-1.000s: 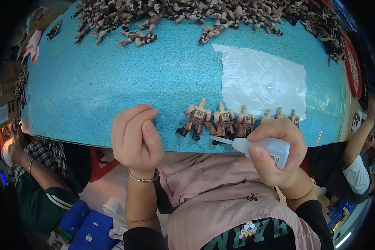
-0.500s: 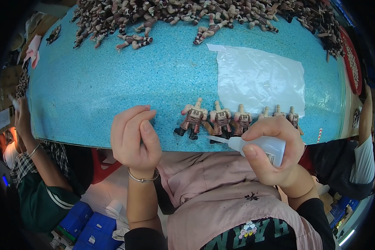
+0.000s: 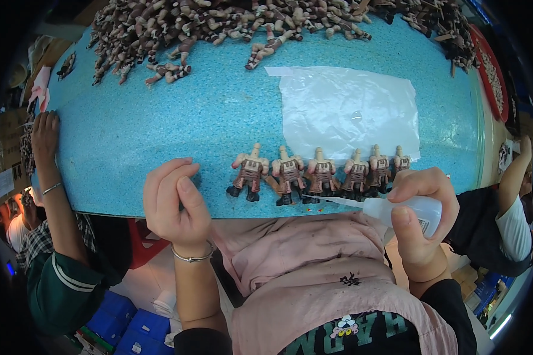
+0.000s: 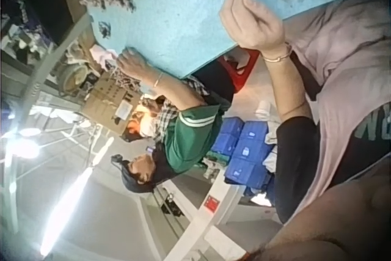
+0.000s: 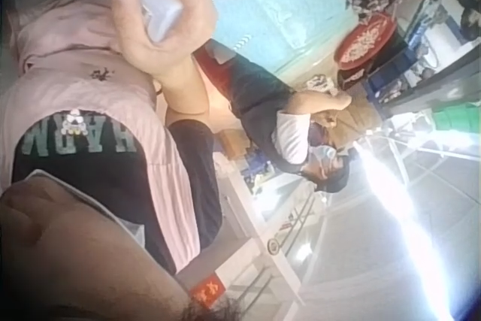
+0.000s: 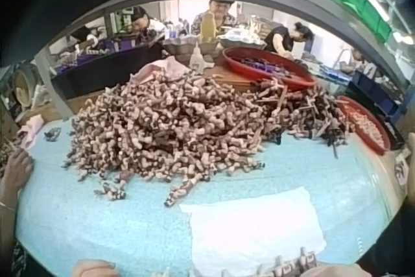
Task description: The person assembles toy figures by connecting parts by hand, empties a bin of toy parts onto the table, and applies adhesive from a bottle to the figures while assembling additional components.
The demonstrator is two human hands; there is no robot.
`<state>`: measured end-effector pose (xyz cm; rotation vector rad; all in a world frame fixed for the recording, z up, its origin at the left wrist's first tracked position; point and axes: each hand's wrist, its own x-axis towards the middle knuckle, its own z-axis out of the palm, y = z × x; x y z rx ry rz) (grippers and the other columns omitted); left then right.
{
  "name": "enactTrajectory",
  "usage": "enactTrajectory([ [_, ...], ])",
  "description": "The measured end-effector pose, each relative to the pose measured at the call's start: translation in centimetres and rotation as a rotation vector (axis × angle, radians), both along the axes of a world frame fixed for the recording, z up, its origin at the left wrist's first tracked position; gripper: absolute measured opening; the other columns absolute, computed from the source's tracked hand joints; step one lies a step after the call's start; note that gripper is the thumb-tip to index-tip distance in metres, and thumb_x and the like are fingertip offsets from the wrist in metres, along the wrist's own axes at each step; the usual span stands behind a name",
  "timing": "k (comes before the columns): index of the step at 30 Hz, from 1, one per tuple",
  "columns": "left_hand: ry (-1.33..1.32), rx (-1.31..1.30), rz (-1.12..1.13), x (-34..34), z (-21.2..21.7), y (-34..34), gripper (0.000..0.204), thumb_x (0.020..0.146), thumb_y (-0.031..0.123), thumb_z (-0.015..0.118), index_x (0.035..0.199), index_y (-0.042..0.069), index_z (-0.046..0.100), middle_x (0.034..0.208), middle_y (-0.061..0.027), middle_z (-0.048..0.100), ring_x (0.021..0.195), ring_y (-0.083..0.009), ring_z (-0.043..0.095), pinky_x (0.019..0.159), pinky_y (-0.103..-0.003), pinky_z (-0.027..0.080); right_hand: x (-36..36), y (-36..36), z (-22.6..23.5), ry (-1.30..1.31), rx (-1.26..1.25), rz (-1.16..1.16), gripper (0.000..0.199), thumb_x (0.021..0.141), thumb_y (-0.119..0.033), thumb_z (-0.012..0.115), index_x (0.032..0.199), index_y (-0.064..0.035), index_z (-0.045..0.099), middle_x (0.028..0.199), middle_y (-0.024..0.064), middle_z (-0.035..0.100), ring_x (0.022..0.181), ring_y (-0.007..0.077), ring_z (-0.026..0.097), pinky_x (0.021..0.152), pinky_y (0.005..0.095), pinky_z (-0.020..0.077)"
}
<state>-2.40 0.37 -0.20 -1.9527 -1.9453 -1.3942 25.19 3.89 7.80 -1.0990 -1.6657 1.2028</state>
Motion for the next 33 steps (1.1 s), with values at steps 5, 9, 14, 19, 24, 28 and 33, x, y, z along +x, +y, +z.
enactTrajectory([
  [5, 0.008, -0.016, 0.015, 0.2, 0.1, 0.0, 0.015, 0.083, 0.001, 0.051, 0.079, -0.005, 0.064, 0.082, -0.0162, 0.065, 0.073, -0.0258, 0.061, 0.063, -0.032, 0.049, 0.3, 0.2, -0.2, -0.068, 0.04, 0.022, 0.015, 0.076, -0.003, 0.07, 0.087, 0.0012, 0.06, 0.079, 0.0086, 0.064, 0.064, 0.0106, 0.059, 0.056, 0.0217, 0.0448],
  [9, 0.04, -0.065, 0.018, 0.2, 0.3, 0.0, 0.023, 0.09, 0.003, 0.044, 0.082, -0.007, 0.064, 0.085, -0.0178, 0.065, 0.078, -0.0258, 0.063, 0.069, -0.031, 0.049, 0.1, 0.7, -0.4, -0.103, 0.084, 0.058, 0.014, 0.075, -0.004, 0.071, 0.084, 0.0004, 0.061, 0.077, 0.0089, 0.064, 0.064, 0.0128, 0.061, 0.056, 0.0224, 0.0452],
  [14, 0.029, -0.013, 0.022, 0.3, 0.0, 0.2, 0.016, 0.083, 0.001, 0.05, 0.079, -0.006, 0.064, 0.081, -0.0165, 0.065, 0.073, -0.0256, 0.062, 0.063, -0.031, 0.048, -0.2, 1.1, -0.6, -0.116, 0.092, 0.078, 0.014, 0.075, -0.005, 0.072, 0.083, 0.0, 0.062, 0.074, 0.0089, 0.064, 0.061, 0.0148, 0.062, 0.054, 0.0233, 0.0459],
  [19, 0.032, -0.004, 0.022, 0.2, 0.0, 0.1, 0.018, 0.085, 0.002, 0.049, 0.079, -0.006, 0.064, 0.081, -0.0165, 0.065, 0.072, -0.0252, 0.061, 0.062, -0.03, 0.048, -0.3, 1.2, -0.4, -0.144, 0.113, 0.108, 0.015, 0.075, -0.006, 0.073, 0.083, -0.0008, 0.062, 0.073, 0.009, 0.065, 0.06, 0.0163, 0.064, 0.053, 0.0242, 0.0474],
  [24, 0.045, -0.009, 0.027, 0.2, 0.0, 0.1, 0.018, 0.085, 0.002, 0.049, 0.079, -0.005, 0.064, 0.081, -0.0166, 0.065, 0.073, -0.0253, 0.062, 0.063, -0.031, 0.049, -0.3, 1.2, -0.4, -0.138, 0.109, 0.119, 0.015, 0.074, -0.007, 0.073, 0.083, -0.0016, 0.062, 0.073, 0.0087, 0.065, 0.06, 0.017, 0.064, 0.054, 0.0243, 0.0481],
  [28, 0.043, -0.01, 0.033, 0.3, -0.1, 0.0, 0.019, 0.085, 0.003, 0.048, 0.079, -0.005, 0.064, 0.081, -0.0167, 0.065, 0.074, -0.0256, 0.062, 0.065, -0.032, 0.049, -0.3, 1.3, -0.4, -0.137, 0.127, 0.125, 0.016, 0.074, -0.007, 0.073, 0.083, -0.0018, 0.062, 0.074, 0.0087, 0.066, 0.061, 0.0169, 0.064, 0.054, 0.0243, 0.0481],
  [33, 0.049, -0.008, 0.029, 0.2, -0.2, 0.0, 0.019, 0.085, 0.003, 0.048, 0.079, -0.005, 0.064, 0.081, -0.017, 0.065, 0.074, -0.0259, 0.062, 0.065, -0.032, 0.049, 0.0, 1.1, -0.3, -0.143, 0.121, 0.121, 0.018, 0.073, -0.008, 0.074, 0.084, -0.0016, 0.063, 0.075, 0.0093, 0.065, 0.062, 0.018, 0.064, 0.056, 0.0238, 0.0478],
])
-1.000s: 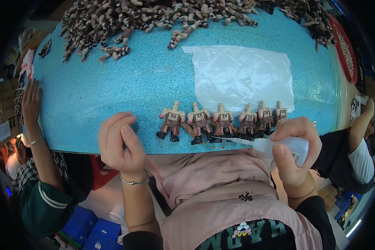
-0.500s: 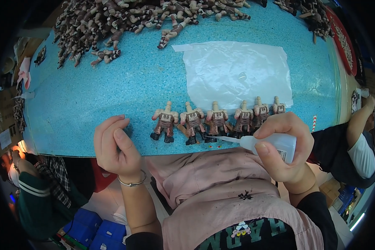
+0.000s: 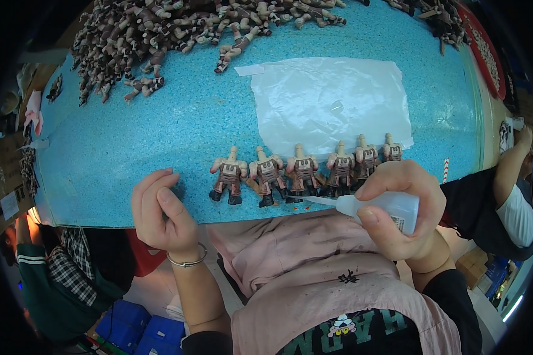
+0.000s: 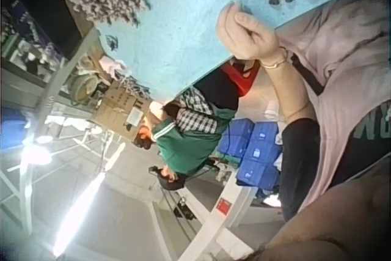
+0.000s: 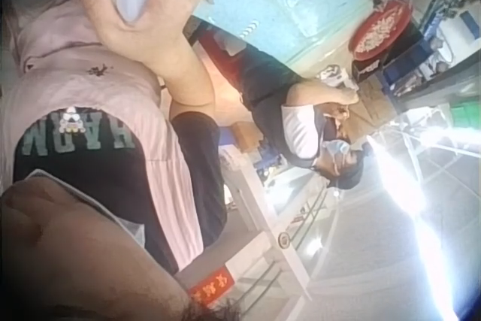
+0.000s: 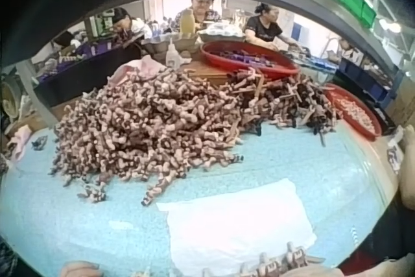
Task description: The person assembles toy figures by connecting parts by hand, empties a bin of toy parts onto the table, and applies adhesive from a bottle to the figures while assembling additional components.
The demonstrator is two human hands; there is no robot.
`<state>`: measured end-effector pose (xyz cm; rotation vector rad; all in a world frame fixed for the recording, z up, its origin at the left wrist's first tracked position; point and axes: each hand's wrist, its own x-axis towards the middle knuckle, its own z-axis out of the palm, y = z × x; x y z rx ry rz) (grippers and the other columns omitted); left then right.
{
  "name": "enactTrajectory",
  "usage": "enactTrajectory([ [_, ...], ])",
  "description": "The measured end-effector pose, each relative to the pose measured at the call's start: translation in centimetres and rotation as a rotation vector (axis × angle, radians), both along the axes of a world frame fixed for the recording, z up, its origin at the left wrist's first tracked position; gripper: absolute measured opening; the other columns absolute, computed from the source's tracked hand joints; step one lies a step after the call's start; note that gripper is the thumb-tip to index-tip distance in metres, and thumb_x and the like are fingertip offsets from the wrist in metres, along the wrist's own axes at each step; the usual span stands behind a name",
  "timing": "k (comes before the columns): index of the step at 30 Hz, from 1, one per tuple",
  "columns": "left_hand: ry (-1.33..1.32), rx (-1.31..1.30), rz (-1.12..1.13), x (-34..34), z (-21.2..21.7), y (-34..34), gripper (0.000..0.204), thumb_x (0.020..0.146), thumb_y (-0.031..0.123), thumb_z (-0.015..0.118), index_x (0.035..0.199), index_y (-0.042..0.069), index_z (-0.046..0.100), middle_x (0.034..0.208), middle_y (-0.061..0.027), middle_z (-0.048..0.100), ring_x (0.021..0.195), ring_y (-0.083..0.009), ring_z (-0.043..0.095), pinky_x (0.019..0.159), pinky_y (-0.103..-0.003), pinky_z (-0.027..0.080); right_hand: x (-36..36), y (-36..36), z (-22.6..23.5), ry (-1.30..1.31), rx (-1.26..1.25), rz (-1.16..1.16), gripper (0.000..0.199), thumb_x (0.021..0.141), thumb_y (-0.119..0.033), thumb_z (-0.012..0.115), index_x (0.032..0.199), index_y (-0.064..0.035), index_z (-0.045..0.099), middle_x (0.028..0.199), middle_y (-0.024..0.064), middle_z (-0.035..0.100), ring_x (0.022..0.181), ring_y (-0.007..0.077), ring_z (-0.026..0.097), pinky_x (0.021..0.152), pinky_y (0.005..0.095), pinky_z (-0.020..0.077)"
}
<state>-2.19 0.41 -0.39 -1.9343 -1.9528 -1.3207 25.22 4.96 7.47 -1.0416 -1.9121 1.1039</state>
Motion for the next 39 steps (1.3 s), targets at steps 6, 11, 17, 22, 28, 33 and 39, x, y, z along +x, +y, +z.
enactTrajectory([
  [6, -0.001, -0.004, 0.003, 0.0, 0.0, -0.1, 0.02, 0.086, 0.002, 0.047, 0.08, -0.006, 0.064, 0.081, -0.0177, 0.065, 0.074, -0.0266, 0.062, 0.066, -0.032, 0.049, 2.0, -1.1, 0.6, 0.093, -0.072, -0.13, 0.017, 0.071, -0.005, 0.074, 0.084, -0.0007, 0.064, 0.079, 0.0103, 0.064, 0.064, 0.0163, 0.063, 0.057, 0.0238, 0.0469],
  [11, 0.012, -0.018, 0.009, 0.1, -0.1, -0.1, 0.021, 0.088, 0.003, 0.046, 0.08, -0.007, 0.064, 0.082, -0.0179, 0.065, 0.076, -0.027, 0.063, 0.067, -0.032, 0.049, 3.2, -1.2, 0.2, 0.066, -0.039, -0.126, 0.016, 0.072, -0.004, 0.073, 0.084, -0.0002, 0.064, 0.079, 0.0102, 0.064, 0.065, 0.0157, 0.062, 0.057, 0.024, 0.0465],
  [17, 0.011, -0.044, 0.031, 0.0, -0.2, -0.1, 0.022, 0.089, 0.004, 0.045, 0.081, -0.007, 0.064, 0.083, -0.0177, 0.065, 0.077, -0.027, 0.063, 0.068, -0.032, 0.049, 2.7, -1.1, -0.2, 0.048, -0.073, -0.131, 0.015, 0.072, -0.007, 0.074, 0.082, -0.0013, 0.065, 0.078, 0.01, 0.065, 0.064, 0.0174, 0.062, 0.058, 0.0248, 0.0466],
  [22, 0.019, -0.054, 0.041, 0.0, 0.0, -0.1, 0.023, 0.089, 0.004, 0.044, 0.081, -0.006, 0.063, 0.084, -0.0178, 0.064, 0.078, -0.0271, 0.062, 0.068, -0.032, 0.049, 2.7, -0.7, -0.2, 0.017, -0.06, -0.115, 0.015, 0.071, -0.009, 0.075, 0.081, -0.003, 0.065, 0.077, 0.0092, 0.065, 0.064, 0.0195, 0.063, 0.058, 0.0262, 0.0468],
  [28, 0.026, -0.059, 0.042, 0.0, 0.0, -0.1, 0.024, 0.089, 0.004, 0.044, 0.081, -0.007, 0.063, 0.084, -0.0183, 0.064, 0.078, -0.0275, 0.062, 0.069, -0.032, 0.049, 2.7, -0.7, -0.4, 0.028, -0.05, -0.112, 0.016, 0.07, -0.009, 0.076, 0.081, -0.004, 0.065, 0.075, 0.008, 0.066, 0.064, 0.0206, 0.064, 0.058, 0.0265, 0.0463],
  [33, 0.011, -0.054, 0.045, 0.2, 0.1, 0.0, 0.024, 0.09, 0.004, 0.044, 0.081, -0.007, 0.063, 0.084, -0.0185, 0.064, 0.078, -0.0276, 0.062, 0.069, -0.033, 0.049, 3.0, -0.7, -0.3, 0.043, -0.03, -0.094, 0.016, 0.07, -0.009, 0.076, 0.081, -0.0038, 0.065, 0.075, 0.0079, 0.066, 0.064, 0.0205, 0.064, 0.057, 0.0266, 0.0466],
  [39, 0.013, -0.053, 0.04, 0.2, -0.1, -0.2, 0.024, 0.09, 0.005, 0.044, 0.08, -0.007, 0.062, 0.084, -0.0183, 0.064, 0.077, -0.028, 0.062, 0.069, -0.033, 0.049, 5.0, -1.2, 0.6, 0.077, -0.054, -0.137, 0.014, 0.073, -0.005, 0.073, 0.083, -0.0005, 0.064, 0.078, 0.0101, 0.065, 0.066, 0.017, 0.063, 0.058, 0.0246, 0.0466],
])
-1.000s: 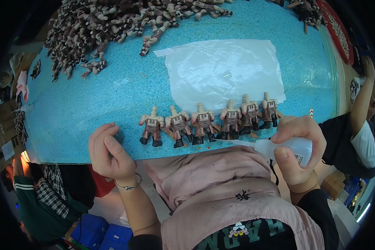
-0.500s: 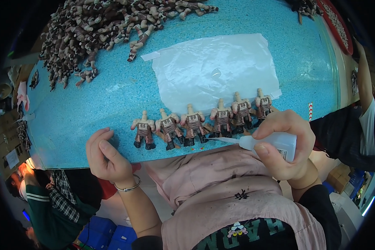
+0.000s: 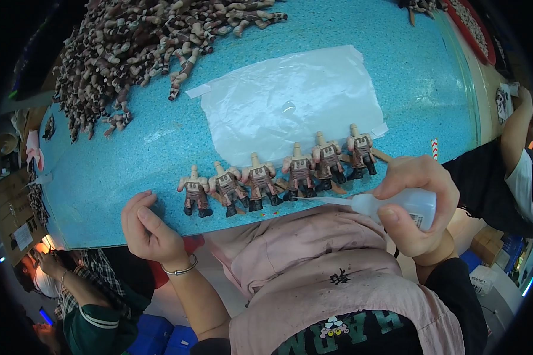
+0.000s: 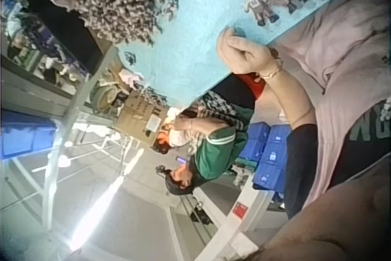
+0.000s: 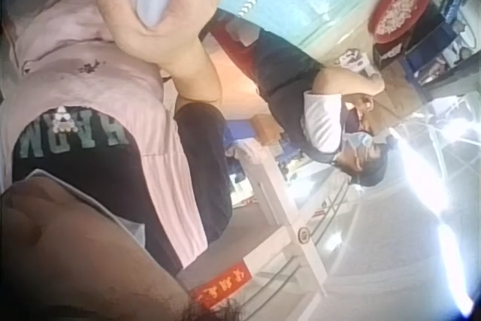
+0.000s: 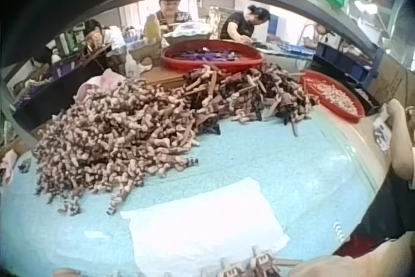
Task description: The person assembles toy figures by connecting parts by hand, empties a bin of toy parts onto the table, and applies adhesive from a bottle to the figures while assembling additional components.
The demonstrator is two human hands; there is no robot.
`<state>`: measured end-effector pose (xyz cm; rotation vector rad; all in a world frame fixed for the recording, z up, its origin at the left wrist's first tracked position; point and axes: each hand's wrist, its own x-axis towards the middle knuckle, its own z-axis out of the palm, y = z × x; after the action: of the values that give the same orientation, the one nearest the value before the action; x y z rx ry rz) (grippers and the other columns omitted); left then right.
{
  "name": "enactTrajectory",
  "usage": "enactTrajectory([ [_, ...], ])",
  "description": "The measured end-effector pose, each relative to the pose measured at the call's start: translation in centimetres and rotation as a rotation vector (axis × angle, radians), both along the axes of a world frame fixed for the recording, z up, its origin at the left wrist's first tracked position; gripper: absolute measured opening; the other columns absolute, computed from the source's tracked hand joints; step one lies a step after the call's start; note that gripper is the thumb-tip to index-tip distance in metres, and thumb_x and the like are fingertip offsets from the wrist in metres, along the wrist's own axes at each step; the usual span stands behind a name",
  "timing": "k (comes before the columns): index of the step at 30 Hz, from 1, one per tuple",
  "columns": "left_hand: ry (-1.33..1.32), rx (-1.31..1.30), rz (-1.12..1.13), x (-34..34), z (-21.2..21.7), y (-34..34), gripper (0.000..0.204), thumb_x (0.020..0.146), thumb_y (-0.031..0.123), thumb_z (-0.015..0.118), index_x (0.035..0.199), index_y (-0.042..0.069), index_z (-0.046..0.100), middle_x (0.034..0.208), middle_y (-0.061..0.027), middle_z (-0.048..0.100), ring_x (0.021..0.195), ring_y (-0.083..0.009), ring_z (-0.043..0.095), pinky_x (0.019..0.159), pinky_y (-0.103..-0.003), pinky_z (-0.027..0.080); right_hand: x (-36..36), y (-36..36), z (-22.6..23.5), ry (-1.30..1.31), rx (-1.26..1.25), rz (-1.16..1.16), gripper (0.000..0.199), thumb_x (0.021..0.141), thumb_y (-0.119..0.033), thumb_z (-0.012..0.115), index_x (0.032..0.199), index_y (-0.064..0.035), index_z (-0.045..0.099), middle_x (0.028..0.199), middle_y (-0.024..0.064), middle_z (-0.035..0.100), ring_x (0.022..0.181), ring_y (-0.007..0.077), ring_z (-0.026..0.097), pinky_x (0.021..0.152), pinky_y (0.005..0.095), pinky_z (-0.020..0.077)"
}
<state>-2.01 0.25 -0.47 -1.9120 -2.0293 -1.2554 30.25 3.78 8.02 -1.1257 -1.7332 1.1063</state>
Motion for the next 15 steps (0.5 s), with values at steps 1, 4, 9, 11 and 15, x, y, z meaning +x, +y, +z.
enactTrajectory([
  [1, 0.0, -0.003, 0.004, 0.0, 0.0, 0.0, 0.023, 0.09, 0.005, 0.044, 0.08, -0.007, 0.062, 0.084, -0.0182, 0.064, 0.078, -0.0281, 0.062, 0.07, -0.034, 0.049, 0.4, -0.2, 0.1, -0.002, 0.0, -0.004, 0.014, 0.073, -0.005, 0.073, 0.083, -0.0005, 0.064, 0.078, 0.0101, 0.065, 0.066, 0.017, 0.063, 0.058, 0.0246, 0.0466],
  [4, 0.011, -0.014, 0.014, 0.1, 0.2, 0.0, 0.023, 0.09, 0.004, 0.044, 0.081, -0.007, 0.062, 0.084, -0.0174, 0.064, 0.079, -0.0274, 0.062, 0.071, -0.034, 0.048, 1.2, -0.6, -0.2, 0.043, -0.037, -0.051, 0.015, 0.073, -0.004, 0.072, 0.084, 0.0006, 0.064, 0.079, 0.0103, 0.064, 0.066, 0.0158, 0.063, 0.058, 0.0236, 0.0459],
  [9, 0.009, -0.019, 0.029, 0.3, 0.1, 0.1, 0.023, 0.09, 0.003, 0.043, 0.081, -0.007, 0.061, 0.085, -0.0165, 0.064, 0.079, -0.0262, 0.061, 0.072, -0.033, 0.048, 1.6, -0.7, -0.6, 0.001, -0.008, -0.028, 0.014, 0.074, -0.004, 0.073, 0.083, 0.0005, 0.064, 0.078, 0.0094, 0.064, 0.064, 0.0158, 0.062, 0.057, 0.0238, 0.0458],
  [11, 0.007, -0.02, 0.026, 0.4, 0.0, 0.2, 0.023, 0.091, 0.003, 0.043, 0.081, -0.007, 0.061, 0.085, -0.0164, 0.064, 0.079, -0.0259, 0.061, 0.072, -0.033, 0.048, 1.5, -0.7, -0.8, 0.016, -0.022, -0.032, 0.014, 0.073, -0.004, 0.073, 0.083, 0.0002, 0.064, 0.077, 0.0094, 0.064, 0.064, 0.0163, 0.062, 0.057, 0.0241, 0.046],
  [15, 0.011, -0.018, 0.018, 0.2, 0.0, 0.1, 0.023, 0.091, 0.003, 0.043, 0.081, -0.007, 0.061, 0.085, -0.0164, 0.064, 0.079, -0.0258, 0.061, 0.073, -0.033, 0.048, 1.2, -0.3, -0.9, -0.011, -0.004, -0.02, 0.014, 0.073, -0.004, 0.073, 0.083, -0.0008, 0.064, 0.077, 0.0098, 0.064, 0.063, 0.0186, 0.063, 0.057, 0.025, 0.0468],
])
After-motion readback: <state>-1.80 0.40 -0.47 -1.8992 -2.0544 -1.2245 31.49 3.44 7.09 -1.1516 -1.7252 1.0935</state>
